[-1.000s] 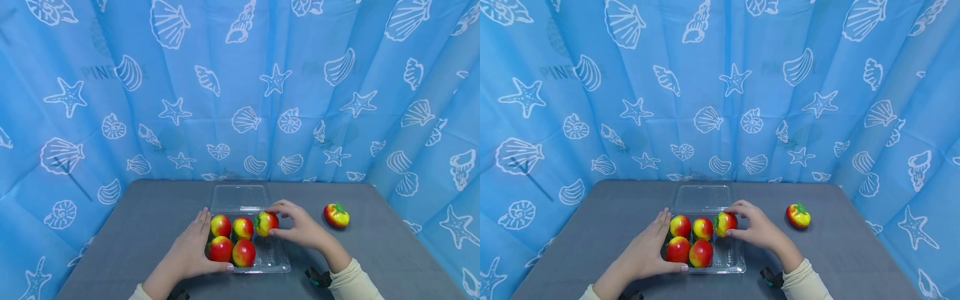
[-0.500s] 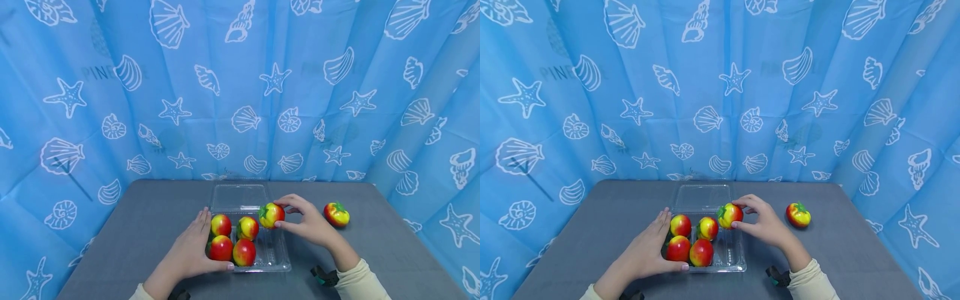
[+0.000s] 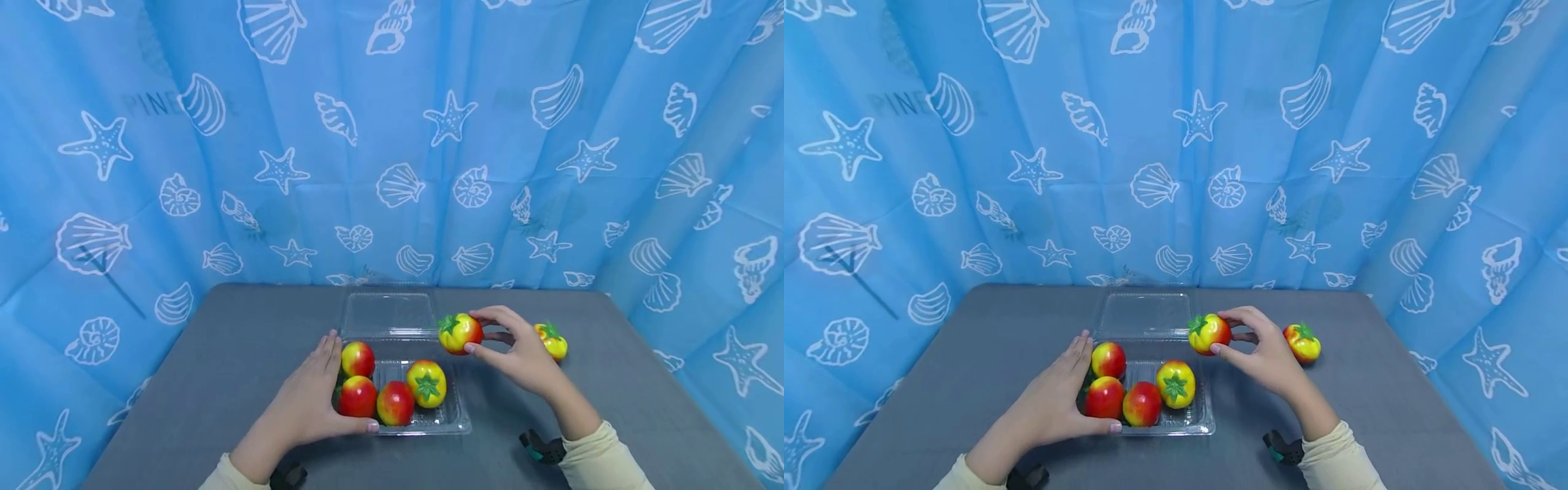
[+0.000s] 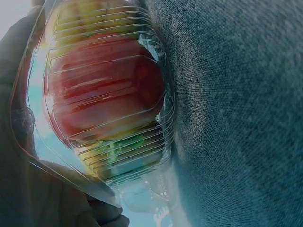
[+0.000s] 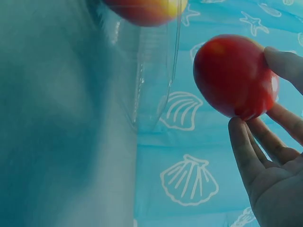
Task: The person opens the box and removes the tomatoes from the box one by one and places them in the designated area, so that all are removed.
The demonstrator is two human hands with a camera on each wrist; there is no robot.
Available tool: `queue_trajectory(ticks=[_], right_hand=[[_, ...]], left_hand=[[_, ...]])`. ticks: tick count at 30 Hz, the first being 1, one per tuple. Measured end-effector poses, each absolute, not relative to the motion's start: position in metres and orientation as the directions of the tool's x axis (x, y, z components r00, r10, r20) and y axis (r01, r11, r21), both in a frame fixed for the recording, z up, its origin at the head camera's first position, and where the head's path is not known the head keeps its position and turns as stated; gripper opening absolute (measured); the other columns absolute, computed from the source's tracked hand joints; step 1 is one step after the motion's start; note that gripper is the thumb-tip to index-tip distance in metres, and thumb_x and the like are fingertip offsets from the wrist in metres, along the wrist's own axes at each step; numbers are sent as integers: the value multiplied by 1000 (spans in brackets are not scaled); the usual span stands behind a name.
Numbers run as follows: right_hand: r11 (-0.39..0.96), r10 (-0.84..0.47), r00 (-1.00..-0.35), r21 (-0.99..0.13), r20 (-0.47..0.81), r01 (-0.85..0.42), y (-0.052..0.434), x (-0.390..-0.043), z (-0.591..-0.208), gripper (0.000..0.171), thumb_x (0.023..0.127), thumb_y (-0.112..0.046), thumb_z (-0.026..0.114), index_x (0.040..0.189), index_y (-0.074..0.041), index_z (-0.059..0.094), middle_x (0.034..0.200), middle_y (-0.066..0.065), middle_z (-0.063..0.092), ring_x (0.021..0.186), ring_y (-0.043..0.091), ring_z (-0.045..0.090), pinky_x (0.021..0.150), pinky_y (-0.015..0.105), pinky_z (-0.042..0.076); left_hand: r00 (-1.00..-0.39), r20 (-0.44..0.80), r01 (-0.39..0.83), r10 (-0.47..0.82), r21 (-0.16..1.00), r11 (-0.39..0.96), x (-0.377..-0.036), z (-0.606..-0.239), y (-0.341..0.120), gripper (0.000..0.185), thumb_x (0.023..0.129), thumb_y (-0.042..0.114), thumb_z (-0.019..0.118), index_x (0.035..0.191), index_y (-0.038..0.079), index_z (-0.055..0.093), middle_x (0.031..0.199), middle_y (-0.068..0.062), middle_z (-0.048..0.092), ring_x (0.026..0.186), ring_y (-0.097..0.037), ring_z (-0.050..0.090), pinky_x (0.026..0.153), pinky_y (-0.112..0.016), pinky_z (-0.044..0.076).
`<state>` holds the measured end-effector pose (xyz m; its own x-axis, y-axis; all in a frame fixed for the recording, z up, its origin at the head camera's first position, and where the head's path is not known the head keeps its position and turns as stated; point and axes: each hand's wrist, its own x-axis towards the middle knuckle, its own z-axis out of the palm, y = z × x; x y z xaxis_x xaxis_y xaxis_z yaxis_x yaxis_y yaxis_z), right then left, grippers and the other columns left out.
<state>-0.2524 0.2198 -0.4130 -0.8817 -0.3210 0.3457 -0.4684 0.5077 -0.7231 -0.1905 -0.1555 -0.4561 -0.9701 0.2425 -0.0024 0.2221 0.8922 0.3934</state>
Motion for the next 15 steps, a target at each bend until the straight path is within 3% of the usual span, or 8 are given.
queue_trajectory(ticks=[8, 15], right_hand=[[493, -291, -872, -719, 394, -490, 233, -249, -420, 61, 93, -13, 83, 149, -15, 60, 137, 9, 64, 118, 2, 60, 94, 12, 56], [492, -282, -869, -717, 407, -495, 244, -251, -423, 50, 94, -9, 82, 142, -10, 67, 134, 9, 62, 115, 0, 58, 92, 12, 57]], left_hand=[[-972, -22, 207, 233, 385, 900, -190, -455, -156, 144, 63, 97, 68, 169, 10, 26, 179, -10, 19, 164, -36, 23, 117, -66, 44], [-969, -15, 222, 246, 376, 899, -190, -454, -156, 144, 63, 98, 66, 169, 10, 25, 179, -10, 18, 165, -36, 22, 119, -64, 43]])
